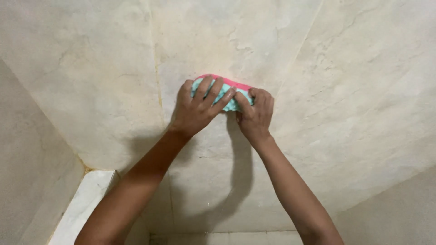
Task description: The person scrubs the inside of a toilet bowl with a red toilet brush, then places the brush on the floor. They pick up a spray bottle and a sponge, spray a cleaning solution onto the tiled wall, and scrub the wall with the sponge. The person also handles a small bottle and places it on the toilet tank.
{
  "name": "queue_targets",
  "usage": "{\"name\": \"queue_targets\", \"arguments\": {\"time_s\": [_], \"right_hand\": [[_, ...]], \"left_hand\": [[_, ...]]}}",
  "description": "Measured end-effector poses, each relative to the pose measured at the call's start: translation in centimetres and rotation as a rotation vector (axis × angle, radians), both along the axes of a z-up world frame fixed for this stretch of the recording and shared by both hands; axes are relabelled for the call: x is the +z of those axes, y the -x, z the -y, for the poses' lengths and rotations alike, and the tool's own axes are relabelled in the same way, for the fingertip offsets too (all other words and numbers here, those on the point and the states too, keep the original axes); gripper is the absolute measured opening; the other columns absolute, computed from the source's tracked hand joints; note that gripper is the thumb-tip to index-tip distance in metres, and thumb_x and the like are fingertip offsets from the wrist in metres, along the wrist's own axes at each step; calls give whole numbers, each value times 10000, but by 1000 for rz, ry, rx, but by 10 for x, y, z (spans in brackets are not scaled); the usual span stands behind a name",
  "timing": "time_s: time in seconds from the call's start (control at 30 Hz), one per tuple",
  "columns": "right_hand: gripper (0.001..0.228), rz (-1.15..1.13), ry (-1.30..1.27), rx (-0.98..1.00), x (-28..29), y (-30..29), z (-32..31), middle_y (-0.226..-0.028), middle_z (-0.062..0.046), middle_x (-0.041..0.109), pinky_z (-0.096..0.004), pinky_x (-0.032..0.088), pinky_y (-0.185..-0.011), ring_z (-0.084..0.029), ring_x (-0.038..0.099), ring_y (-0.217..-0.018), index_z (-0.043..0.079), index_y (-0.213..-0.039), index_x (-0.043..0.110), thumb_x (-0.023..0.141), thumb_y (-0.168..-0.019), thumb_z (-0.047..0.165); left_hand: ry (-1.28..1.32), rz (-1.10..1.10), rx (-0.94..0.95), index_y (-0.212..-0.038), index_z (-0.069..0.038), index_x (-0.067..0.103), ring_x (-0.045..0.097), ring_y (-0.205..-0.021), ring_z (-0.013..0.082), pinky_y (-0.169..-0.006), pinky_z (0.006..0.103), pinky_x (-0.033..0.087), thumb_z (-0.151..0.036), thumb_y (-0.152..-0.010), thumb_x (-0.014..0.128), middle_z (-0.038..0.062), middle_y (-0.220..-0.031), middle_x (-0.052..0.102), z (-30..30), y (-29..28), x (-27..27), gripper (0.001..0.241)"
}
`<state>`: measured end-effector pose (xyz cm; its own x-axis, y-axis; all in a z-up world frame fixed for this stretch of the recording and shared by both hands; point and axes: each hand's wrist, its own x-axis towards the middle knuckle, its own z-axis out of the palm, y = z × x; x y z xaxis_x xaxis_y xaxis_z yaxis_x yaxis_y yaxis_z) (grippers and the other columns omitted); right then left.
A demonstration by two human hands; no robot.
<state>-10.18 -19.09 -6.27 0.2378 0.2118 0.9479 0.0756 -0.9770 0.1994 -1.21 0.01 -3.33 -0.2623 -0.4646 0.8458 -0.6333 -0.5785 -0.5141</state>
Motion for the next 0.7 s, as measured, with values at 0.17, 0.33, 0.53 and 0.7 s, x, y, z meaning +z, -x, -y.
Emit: {"name": "queue_targets", "arguments": {"time_s": [0.17,0.33,0.53,0.7], "right_hand": [[531,50,-111,-29,32,-8,-15,-1207,-171,518,-517,413,-965,-381,514,-1133,153,-1281,600,765,-787,51],[548,64,-172,17,23,-25,-50,-1217,-168,512,-545,380,-984,-385,500,-1174,158,-1277,601,786,-765,99],[461,-14,42,76,-11,-23,-46,-1204,-70,542,-477,407,-927,-301,541,-1166,262,-1258,657,782,-836,125],[440,-99,27,26,-1,-4,-6,-1186,-61,555,-460,408,-898,-280,555,-1127,248,-1265,665,789,-866,108]], "left_hand": [[16,-28,-8,-1442,-246,645,508,-1330,261,-1017,503,431,-375,-1012,705,68,-1432,567,3,7,37,453],[91,-101,-8,-1444,-228,651,509,-1328,276,-1054,528,425,-479,-989,711,62,-1425,562,-28,-11,7,523],[154,-114,86,-1359,-254,675,529,-1304,271,-1016,538,436,-333,-1006,739,57,-1406,588,-39,-18,-46,367],[85,-115,47,-1386,-241,675,527,-1301,273,-1012,527,437,-331,-1028,707,66,-1417,586,-7,-3,-20,370]]}}
